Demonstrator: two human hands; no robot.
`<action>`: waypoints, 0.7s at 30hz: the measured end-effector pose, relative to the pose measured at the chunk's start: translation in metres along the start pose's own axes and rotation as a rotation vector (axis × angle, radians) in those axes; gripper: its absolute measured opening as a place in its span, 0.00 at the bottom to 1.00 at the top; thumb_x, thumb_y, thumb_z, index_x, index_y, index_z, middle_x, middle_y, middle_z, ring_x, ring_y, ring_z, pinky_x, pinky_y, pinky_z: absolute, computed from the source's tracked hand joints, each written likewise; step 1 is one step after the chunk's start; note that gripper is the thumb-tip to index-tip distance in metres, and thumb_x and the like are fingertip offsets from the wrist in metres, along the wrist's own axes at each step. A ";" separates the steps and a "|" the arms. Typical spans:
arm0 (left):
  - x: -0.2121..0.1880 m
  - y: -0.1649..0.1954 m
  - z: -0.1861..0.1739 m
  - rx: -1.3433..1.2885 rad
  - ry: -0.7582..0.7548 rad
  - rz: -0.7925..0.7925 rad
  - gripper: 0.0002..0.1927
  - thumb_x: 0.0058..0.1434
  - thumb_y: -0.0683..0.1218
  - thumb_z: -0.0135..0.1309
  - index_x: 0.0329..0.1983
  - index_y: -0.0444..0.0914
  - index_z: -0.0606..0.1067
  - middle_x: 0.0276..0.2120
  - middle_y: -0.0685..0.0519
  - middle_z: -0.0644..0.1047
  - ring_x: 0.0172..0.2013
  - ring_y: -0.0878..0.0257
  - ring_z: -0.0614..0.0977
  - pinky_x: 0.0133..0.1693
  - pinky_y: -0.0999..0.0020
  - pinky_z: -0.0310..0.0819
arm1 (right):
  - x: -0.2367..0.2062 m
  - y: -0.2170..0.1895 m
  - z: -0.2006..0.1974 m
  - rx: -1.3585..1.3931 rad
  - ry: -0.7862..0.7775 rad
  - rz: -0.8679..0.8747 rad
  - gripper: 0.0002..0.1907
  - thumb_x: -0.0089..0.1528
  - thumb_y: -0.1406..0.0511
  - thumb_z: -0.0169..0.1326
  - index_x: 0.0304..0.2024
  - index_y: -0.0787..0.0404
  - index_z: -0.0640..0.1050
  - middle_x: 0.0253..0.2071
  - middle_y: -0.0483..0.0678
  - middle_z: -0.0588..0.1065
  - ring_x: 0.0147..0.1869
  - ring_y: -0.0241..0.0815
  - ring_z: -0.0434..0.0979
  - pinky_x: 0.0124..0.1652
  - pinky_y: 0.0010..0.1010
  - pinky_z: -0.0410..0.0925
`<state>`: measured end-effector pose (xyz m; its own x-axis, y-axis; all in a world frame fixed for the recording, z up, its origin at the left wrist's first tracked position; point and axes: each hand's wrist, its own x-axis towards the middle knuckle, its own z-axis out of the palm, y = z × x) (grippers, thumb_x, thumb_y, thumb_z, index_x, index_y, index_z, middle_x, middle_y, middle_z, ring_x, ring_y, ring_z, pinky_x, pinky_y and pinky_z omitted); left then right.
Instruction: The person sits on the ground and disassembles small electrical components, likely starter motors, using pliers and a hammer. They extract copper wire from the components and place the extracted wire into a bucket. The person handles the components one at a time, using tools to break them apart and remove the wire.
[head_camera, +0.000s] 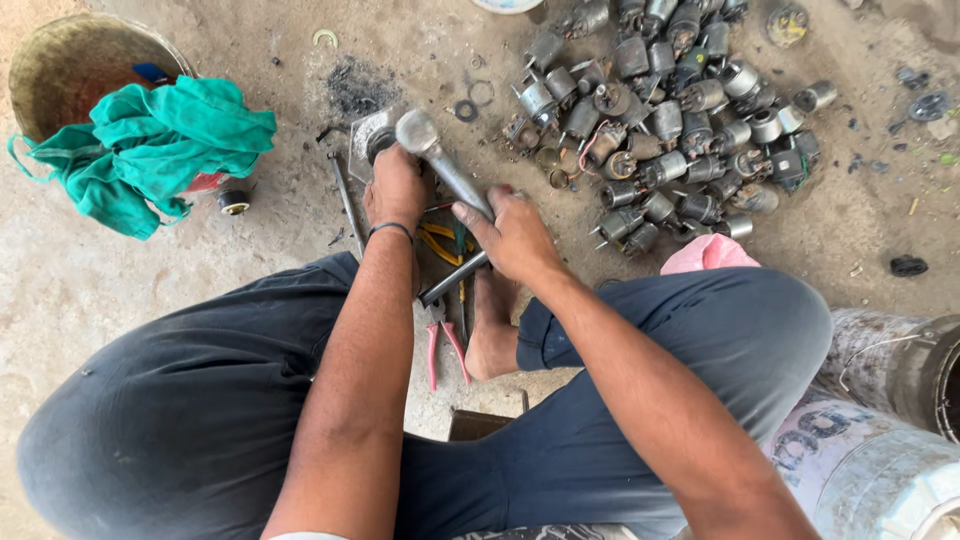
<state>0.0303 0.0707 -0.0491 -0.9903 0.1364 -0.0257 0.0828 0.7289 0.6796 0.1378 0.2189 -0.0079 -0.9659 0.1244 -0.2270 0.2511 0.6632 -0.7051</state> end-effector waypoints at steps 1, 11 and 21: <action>0.002 -0.001 0.001 -0.031 0.008 0.046 0.09 0.55 0.39 0.63 0.39 0.38 0.79 0.36 0.40 0.81 0.40 0.41 0.82 0.40 0.54 0.77 | -0.001 -0.003 -0.004 0.015 0.004 -0.022 0.29 0.66 0.45 0.53 0.39 0.67 0.75 0.31 0.64 0.76 0.38 0.64 0.78 0.40 0.49 0.70; -0.003 0.003 -0.007 -0.207 -0.030 -0.061 0.12 0.58 0.46 0.66 0.41 0.40 0.76 0.35 0.49 0.82 0.37 0.50 0.84 0.38 0.56 0.76 | -0.007 -0.029 -0.016 0.436 0.150 -0.184 0.25 0.69 0.48 0.50 0.43 0.66 0.74 0.27 0.53 0.72 0.31 0.45 0.70 0.32 0.39 0.66; -0.001 0.002 -0.008 -0.274 0.005 0.003 0.11 0.59 0.44 0.66 0.37 0.38 0.74 0.33 0.48 0.81 0.32 0.52 0.83 0.37 0.59 0.76 | -0.002 -0.026 -0.018 0.152 0.071 -0.020 0.24 0.68 0.48 0.54 0.39 0.64 0.76 0.27 0.51 0.75 0.31 0.47 0.78 0.34 0.43 0.71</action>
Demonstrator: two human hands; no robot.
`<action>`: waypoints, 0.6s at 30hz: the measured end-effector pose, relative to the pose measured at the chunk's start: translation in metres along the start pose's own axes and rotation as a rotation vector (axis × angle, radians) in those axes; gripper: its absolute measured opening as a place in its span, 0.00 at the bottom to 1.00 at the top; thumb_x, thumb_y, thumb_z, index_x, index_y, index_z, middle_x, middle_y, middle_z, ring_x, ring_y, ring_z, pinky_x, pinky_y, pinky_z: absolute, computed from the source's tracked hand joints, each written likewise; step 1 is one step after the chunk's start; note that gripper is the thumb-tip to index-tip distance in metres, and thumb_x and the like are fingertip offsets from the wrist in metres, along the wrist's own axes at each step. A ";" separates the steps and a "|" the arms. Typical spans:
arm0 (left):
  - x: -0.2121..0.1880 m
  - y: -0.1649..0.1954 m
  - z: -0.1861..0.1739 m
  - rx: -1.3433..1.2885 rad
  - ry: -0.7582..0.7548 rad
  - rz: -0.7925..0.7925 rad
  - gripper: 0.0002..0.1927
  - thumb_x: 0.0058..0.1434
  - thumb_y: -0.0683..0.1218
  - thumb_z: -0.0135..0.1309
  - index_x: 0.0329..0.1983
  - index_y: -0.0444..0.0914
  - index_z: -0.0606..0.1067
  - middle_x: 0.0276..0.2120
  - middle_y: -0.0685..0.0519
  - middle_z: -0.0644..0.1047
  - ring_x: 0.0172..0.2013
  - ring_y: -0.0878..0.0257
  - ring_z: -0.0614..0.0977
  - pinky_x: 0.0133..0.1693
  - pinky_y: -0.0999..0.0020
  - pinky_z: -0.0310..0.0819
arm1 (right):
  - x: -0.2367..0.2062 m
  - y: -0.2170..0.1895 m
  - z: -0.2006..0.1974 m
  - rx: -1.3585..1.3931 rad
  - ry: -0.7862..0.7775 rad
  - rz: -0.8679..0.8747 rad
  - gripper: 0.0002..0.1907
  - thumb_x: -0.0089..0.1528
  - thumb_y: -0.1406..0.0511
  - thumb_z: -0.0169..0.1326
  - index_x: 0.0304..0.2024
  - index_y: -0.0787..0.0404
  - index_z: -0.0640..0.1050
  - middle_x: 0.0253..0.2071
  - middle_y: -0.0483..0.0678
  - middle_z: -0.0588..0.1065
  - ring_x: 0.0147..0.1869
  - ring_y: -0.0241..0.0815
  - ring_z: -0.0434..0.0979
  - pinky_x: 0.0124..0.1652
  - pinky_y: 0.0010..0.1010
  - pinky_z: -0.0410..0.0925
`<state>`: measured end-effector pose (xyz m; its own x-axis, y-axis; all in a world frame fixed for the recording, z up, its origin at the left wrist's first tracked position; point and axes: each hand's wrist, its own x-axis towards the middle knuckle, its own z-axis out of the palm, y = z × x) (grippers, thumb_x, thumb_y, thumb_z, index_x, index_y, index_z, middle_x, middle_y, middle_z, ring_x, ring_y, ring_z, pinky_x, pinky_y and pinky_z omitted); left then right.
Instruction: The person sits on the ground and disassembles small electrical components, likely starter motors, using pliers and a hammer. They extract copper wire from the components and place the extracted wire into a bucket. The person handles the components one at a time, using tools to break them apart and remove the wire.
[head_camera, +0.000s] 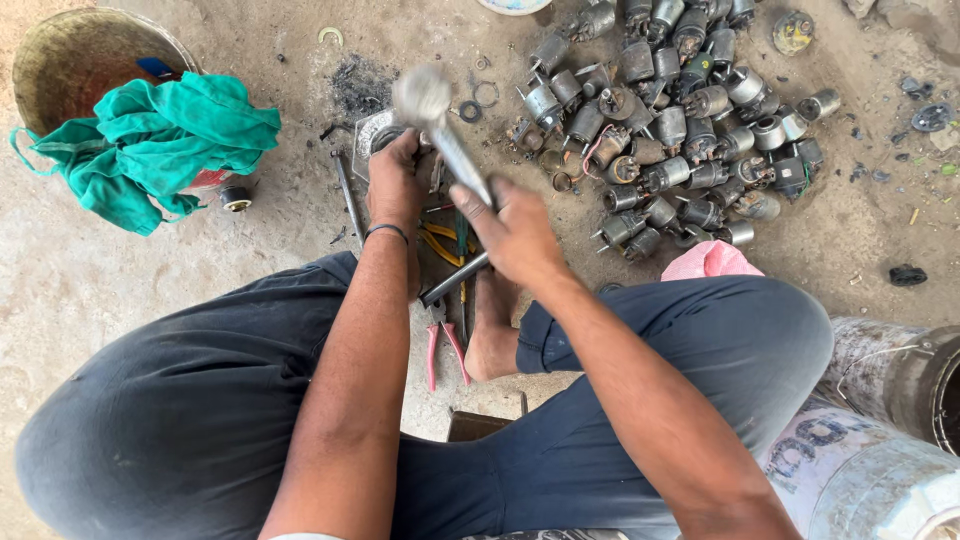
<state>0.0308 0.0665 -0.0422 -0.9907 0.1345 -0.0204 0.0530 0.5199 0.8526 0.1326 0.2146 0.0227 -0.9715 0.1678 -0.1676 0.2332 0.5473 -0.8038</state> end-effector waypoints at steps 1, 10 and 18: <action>0.001 -0.002 -0.001 -0.005 -0.003 0.007 0.11 0.59 0.44 0.65 0.38 0.37 0.74 0.33 0.47 0.81 0.32 0.51 0.82 0.36 0.60 0.75 | 0.000 -0.008 -0.007 0.073 0.024 -0.056 0.23 0.68 0.49 0.53 0.41 0.63 0.77 0.27 0.51 0.75 0.32 0.46 0.76 0.34 0.43 0.70; 0.006 -0.001 0.000 0.029 -0.019 -0.019 0.10 0.58 0.44 0.65 0.39 0.37 0.76 0.33 0.43 0.80 0.33 0.43 0.80 0.36 0.57 0.76 | 0.003 0.001 0.013 0.141 0.063 -0.132 0.26 0.71 0.48 0.51 0.44 0.66 0.76 0.32 0.52 0.76 0.36 0.47 0.76 0.37 0.41 0.70; -0.002 0.004 -0.005 0.046 -0.021 0.089 0.11 0.57 0.42 0.63 0.43 0.39 0.78 0.37 0.43 0.81 0.40 0.41 0.81 0.35 0.53 0.75 | 0.008 0.009 0.006 -0.080 0.023 -0.069 0.28 0.69 0.45 0.52 0.37 0.65 0.77 0.29 0.54 0.76 0.32 0.48 0.78 0.35 0.43 0.70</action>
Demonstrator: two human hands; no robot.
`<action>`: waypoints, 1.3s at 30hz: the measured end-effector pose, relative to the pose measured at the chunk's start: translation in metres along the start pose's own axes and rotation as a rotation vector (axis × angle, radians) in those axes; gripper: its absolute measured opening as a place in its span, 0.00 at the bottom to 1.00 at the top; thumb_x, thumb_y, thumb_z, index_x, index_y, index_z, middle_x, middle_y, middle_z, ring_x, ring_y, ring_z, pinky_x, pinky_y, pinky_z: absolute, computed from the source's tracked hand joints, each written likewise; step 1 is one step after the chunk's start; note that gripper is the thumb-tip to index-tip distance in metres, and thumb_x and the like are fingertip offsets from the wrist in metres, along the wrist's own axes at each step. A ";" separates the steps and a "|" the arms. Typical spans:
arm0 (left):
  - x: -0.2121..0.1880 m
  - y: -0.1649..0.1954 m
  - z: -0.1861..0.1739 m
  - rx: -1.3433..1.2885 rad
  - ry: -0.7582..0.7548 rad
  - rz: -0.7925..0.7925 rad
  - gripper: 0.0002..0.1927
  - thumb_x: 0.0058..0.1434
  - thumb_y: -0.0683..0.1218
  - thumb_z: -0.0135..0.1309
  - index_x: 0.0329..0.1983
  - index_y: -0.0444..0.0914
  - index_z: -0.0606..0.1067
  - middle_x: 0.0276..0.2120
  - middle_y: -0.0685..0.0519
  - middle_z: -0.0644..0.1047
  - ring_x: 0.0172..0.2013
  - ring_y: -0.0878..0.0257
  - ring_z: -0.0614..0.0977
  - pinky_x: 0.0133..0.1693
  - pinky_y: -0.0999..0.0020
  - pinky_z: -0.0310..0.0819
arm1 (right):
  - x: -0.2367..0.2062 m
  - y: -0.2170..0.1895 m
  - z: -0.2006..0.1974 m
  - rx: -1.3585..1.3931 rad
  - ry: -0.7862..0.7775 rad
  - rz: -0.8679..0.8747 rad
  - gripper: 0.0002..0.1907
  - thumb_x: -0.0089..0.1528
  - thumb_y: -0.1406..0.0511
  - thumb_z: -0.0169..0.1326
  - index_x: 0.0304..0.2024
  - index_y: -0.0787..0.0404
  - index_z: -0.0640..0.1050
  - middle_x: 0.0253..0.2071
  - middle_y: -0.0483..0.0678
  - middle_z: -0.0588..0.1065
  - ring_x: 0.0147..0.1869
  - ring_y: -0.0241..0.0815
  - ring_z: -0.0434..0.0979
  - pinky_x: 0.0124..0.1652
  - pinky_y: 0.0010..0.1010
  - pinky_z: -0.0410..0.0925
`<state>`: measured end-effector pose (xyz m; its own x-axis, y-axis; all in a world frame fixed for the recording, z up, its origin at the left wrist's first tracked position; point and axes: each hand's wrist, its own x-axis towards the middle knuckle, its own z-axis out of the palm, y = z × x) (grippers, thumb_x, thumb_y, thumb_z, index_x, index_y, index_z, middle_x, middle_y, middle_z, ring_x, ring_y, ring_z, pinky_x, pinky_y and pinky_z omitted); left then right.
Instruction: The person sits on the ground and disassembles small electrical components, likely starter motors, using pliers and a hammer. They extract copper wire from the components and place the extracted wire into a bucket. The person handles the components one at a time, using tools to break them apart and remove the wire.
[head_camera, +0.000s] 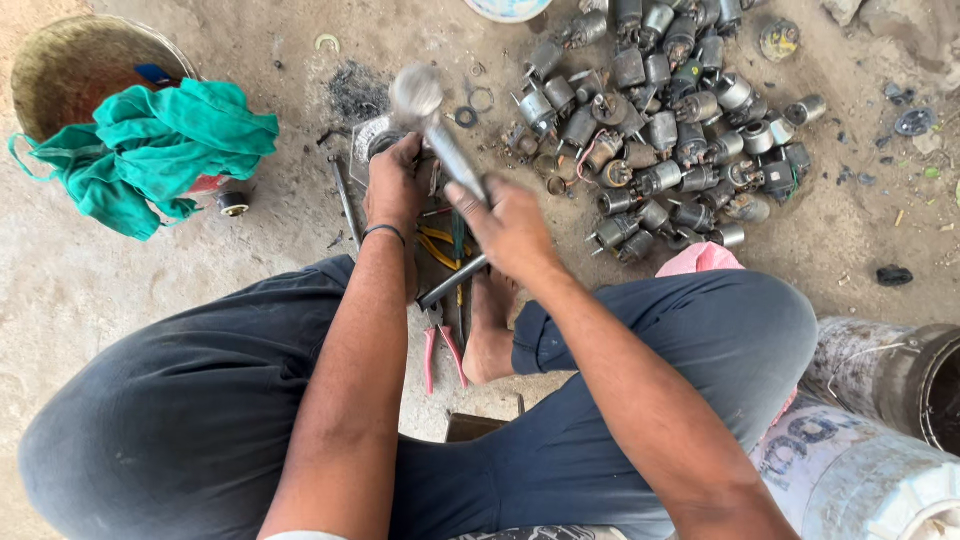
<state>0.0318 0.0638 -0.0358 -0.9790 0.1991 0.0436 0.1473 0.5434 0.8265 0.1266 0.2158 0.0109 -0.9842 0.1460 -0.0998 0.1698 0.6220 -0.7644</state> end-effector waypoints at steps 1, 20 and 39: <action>0.002 -0.002 -0.001 0.000 0.015 0.010 0.10 0.58 0.41 0.62 0.43 0.39 0.78 0.36 0.42 0.81 0.40 0.41 0.82 0.37 0.55 0.76 | 0.002 -0.004 -0.008 0.068 0.008 0.022 0.27 0.69 0.46 0.52 0.37 0.65 0.77 0.28 0.53 0.75 0.31 0.47 0.76 0.32 0.42 0.69; 0.008 -0.004 0.006 -0.039 0.080 -0.075 0.17 0.57 0.39 0.64 0.51 0.37 0.78 0.36 0.46 0.84 0.36 0.56 0.87 0.38 0.65 0.79 | 0.001 -0.002 -0.014 0.301 0.043 0.068 0.26 0.69 0.48 0.53 0.36 0.66 0.76 0.24 0.48 0.70 0.26 0.43 0.70 0.27 0.37 0.63; 0.009 -0.008 0.002 0.000 0.022 -0.043 0.16 0.57 0.41 0.63 0.50 0.40 0.77 0.37 0.42 0.81 0.40 0.44 0.83 0.39 0.58 0.77 | -0.004 -0.025 -0.017 0.219 0.109 -0.150 0.28 0.67 0.47 0.51 0.45 0.68 0.77 0.28 0.53 0.76 0.32 0.45 0.77 0.34 0.42 0.71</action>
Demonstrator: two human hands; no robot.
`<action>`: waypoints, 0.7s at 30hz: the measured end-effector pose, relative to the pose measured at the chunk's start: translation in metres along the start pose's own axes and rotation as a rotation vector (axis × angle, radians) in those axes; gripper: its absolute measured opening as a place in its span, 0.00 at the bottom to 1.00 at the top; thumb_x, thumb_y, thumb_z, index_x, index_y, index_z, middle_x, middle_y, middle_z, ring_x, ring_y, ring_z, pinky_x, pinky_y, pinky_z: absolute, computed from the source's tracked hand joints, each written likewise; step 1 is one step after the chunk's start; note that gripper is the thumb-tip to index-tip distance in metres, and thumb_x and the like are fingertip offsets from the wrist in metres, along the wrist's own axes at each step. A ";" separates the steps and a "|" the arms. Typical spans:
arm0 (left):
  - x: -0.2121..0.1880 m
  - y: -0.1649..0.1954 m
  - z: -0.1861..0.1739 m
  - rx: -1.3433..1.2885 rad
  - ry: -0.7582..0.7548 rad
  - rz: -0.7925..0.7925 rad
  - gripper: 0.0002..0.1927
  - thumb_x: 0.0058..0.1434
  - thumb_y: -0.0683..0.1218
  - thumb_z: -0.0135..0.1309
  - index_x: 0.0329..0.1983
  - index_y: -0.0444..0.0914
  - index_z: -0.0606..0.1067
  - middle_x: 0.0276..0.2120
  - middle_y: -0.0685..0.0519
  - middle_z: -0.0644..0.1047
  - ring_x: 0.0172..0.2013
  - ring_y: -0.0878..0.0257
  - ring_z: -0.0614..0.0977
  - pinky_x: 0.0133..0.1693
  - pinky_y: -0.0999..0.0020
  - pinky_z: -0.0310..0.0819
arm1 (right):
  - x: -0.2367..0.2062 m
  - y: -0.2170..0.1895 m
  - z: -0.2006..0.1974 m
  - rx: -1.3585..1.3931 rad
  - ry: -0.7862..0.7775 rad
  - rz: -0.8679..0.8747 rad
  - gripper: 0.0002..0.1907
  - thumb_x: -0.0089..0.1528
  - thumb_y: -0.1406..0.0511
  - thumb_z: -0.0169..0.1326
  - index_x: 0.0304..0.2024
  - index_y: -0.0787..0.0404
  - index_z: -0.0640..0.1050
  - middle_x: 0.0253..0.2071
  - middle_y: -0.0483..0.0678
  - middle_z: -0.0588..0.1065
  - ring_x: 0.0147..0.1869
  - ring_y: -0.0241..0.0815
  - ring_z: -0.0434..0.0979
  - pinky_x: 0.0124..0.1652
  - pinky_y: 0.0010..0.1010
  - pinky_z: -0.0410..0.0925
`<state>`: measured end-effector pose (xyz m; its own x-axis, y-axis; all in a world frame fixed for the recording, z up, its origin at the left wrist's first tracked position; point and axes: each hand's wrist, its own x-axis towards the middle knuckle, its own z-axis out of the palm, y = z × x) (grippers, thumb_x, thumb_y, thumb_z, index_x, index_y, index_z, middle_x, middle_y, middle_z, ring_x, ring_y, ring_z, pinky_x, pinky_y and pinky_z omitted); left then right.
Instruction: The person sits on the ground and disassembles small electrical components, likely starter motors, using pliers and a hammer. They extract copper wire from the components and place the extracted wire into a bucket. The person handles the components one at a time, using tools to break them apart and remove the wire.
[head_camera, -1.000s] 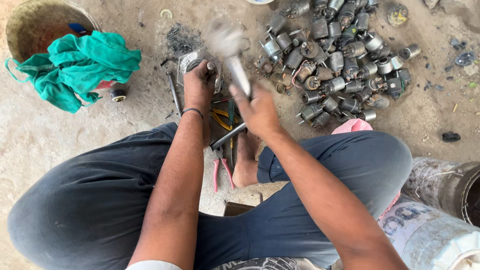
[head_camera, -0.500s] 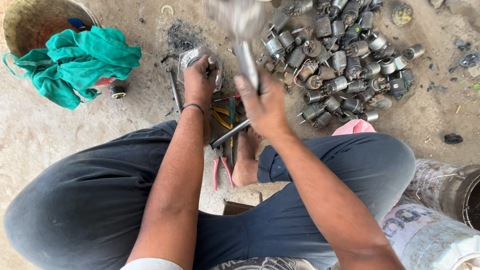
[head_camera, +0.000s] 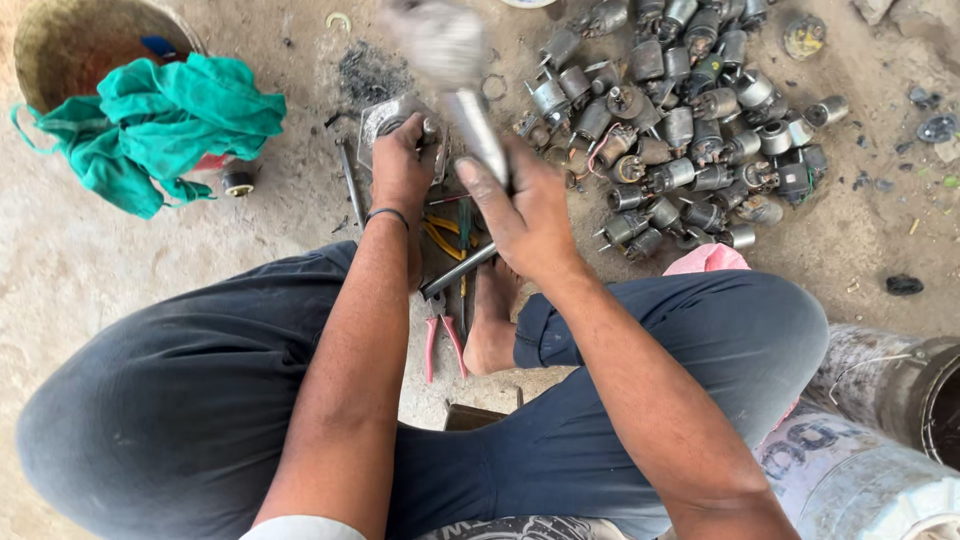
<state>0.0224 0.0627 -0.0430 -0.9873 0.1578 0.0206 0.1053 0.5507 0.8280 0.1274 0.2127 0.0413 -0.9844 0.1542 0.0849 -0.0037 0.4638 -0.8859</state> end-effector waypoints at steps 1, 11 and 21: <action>0.001 -0.001 -0.001 0.017 -0.004 -0.010 0.14 0.59 0.41 0.63 0.49 0.40 0.77 0.37 0.42 0.82 0.40 0.44 0.83 0.40 0.58 0.77 | -0.001 0.003 0.004 0.048 0.020 -0.032 0.28 0.69 0.47 0.51 0.44 0.68 0.77 0.28 0.54 0.74 0.32 0.46 0.75 0.34 0.42 0.70; -0.008 0.005 0.001 0.011 -0.009 -0.098 0.15 0.60 0.43 0.63 0.51 0.45 0.80 0.37 0.44 0.83 0.39 0.49 0.86 0.40 0.59 0.77 | -0.005 0.036 0.018 -0.187 -0.119 0.243 0.28 0.67 0.45 0.54 0.36 0.66 0.78 0.26 0.54 0.75 0.30 0.46 0.76 0.33 0.39 0.69; -0.006 0.007 0.000 -0.001 -0.013 -0.147 0.18 0.58 0.43 0.63 0.52 0.43 0.79 0.36 0.46 0.83 0.38 0.50 0.86 0.40 0.58 0.78 | -0.005 0.022 0.021 0.153 0.057 -0.046 0.23 0.71 0.49 0.53 0.41 0.64 0.76 0.26 0.45 0.71 0.30 0.38 0.71 0.30 0.35 0.67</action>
<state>0.0289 0.0655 -0.0370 -0.9904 0.0857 -0.1083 -0.0408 0.5677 0.8222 0.1283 0.2043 0.0115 -0.9710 0.1874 0.1484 -0.0792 0.3334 -0.9395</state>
